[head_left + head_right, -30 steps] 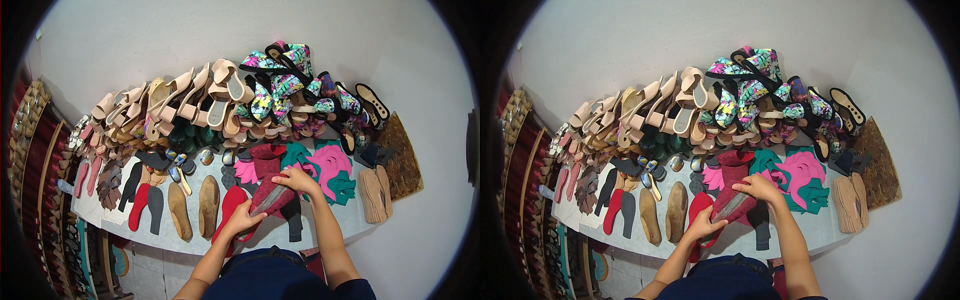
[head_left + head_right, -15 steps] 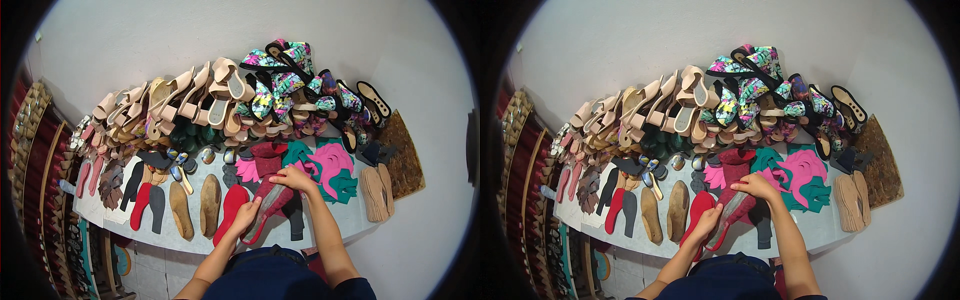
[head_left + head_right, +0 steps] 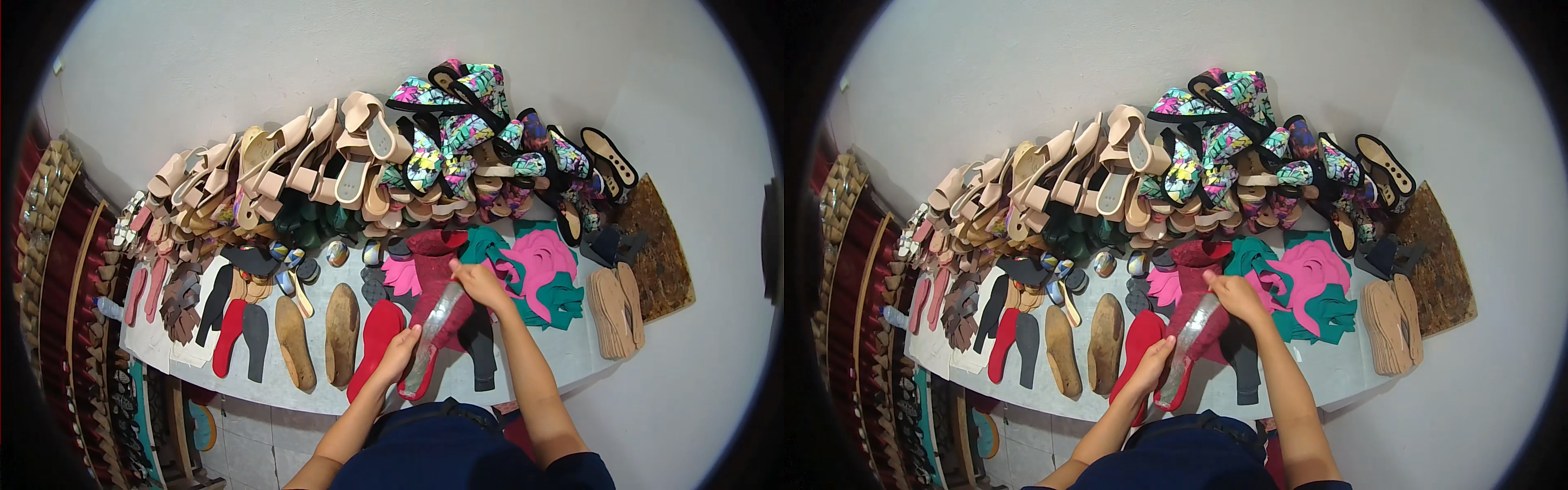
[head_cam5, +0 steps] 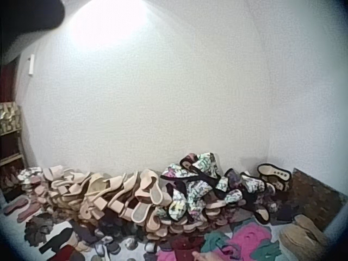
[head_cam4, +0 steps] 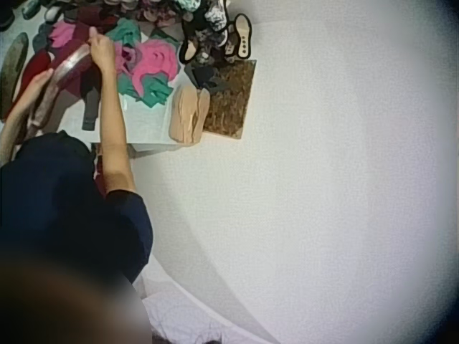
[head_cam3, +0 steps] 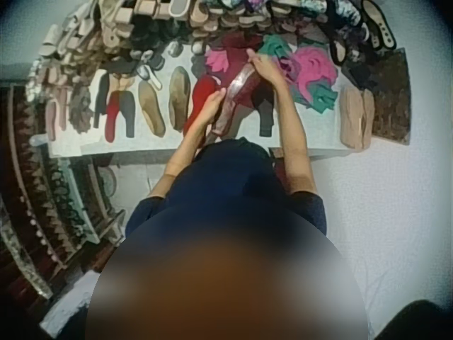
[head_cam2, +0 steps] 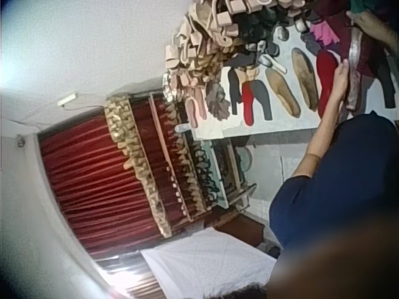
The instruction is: The person is seen attaching components of a shoe upper to a last and preparing for assembly.
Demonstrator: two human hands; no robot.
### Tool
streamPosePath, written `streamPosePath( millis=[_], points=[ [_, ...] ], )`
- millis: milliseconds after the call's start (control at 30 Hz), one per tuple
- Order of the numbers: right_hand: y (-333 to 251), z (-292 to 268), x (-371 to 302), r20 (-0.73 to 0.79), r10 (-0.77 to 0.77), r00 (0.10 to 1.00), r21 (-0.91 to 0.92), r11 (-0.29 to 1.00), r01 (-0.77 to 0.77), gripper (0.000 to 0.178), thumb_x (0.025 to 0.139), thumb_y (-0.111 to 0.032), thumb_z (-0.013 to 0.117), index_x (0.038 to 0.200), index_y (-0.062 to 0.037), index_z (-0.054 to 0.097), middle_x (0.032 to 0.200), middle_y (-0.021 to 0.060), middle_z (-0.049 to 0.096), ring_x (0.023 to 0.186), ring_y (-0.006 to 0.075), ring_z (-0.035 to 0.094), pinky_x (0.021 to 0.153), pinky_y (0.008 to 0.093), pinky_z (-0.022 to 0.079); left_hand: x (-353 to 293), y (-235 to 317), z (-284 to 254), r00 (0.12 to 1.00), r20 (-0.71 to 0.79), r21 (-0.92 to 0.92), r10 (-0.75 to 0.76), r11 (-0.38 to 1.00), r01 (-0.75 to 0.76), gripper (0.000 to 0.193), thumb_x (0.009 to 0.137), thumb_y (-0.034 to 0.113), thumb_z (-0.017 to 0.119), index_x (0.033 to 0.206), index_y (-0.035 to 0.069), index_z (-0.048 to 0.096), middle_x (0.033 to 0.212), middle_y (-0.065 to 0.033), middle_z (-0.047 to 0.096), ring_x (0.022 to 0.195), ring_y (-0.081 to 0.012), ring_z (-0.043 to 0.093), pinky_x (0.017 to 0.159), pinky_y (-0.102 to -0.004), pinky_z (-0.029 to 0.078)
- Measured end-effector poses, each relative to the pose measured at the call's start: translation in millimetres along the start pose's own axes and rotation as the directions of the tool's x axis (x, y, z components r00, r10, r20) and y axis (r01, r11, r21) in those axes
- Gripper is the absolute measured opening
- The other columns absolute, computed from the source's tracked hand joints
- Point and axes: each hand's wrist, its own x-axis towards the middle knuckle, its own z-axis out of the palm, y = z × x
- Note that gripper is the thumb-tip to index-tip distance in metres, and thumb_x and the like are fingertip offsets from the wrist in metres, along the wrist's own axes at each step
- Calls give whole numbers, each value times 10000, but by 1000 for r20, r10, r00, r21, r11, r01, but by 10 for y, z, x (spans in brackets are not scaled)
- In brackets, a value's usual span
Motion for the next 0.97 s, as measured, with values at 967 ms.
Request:
streamPosePath(
  millis=[967],
  points=[
    [647, 457, -253, -380, 10, 925, 108, 994, 34, 388, 905, -303, 320, 1154, -17, 402, 1132, 181, 455, 1092, 314, 398, 916, 370, 298, 116, -202, -256, 996, -82, -225, -17, 974, -2, 644, 833, 593, 239, 1161, 60, 391, 858, -76, 514, 755, -190, 535, 729, -368, 481]
  ],
)
